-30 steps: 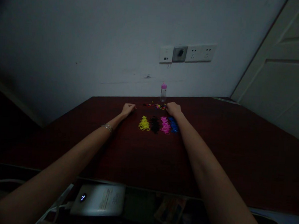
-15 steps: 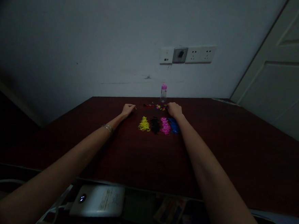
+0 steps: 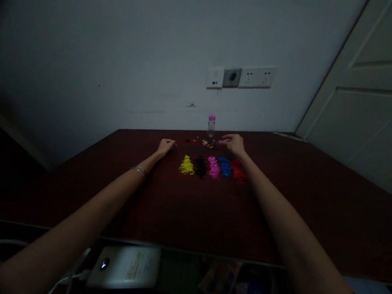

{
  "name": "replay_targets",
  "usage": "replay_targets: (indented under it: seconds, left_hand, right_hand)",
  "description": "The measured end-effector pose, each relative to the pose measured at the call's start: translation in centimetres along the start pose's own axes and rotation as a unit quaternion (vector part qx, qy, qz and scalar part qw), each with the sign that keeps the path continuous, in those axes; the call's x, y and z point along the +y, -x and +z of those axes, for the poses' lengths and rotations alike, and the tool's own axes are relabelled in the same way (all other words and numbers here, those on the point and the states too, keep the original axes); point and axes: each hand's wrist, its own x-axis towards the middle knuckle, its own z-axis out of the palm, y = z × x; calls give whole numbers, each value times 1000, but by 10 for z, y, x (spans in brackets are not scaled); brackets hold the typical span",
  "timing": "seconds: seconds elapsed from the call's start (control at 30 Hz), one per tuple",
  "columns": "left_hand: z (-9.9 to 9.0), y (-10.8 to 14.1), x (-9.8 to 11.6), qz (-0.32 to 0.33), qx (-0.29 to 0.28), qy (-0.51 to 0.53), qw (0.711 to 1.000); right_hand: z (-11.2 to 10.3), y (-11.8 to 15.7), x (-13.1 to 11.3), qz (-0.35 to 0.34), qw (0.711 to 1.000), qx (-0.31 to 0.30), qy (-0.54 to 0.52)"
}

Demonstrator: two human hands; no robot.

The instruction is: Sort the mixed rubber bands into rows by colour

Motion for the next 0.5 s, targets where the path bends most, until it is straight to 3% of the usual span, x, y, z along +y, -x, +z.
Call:
replay_targets:
  seconds: [0.27,0.5]
  left_hand:
    - [-2,5,5,-5,-5,13,1000]
    - [-2,3,4,-8,-2,18,1000]
  right_hand:
    - [-5,34,-6,12,989,-55,-139]
    - [-11,45,3,47,978,-71,-191]
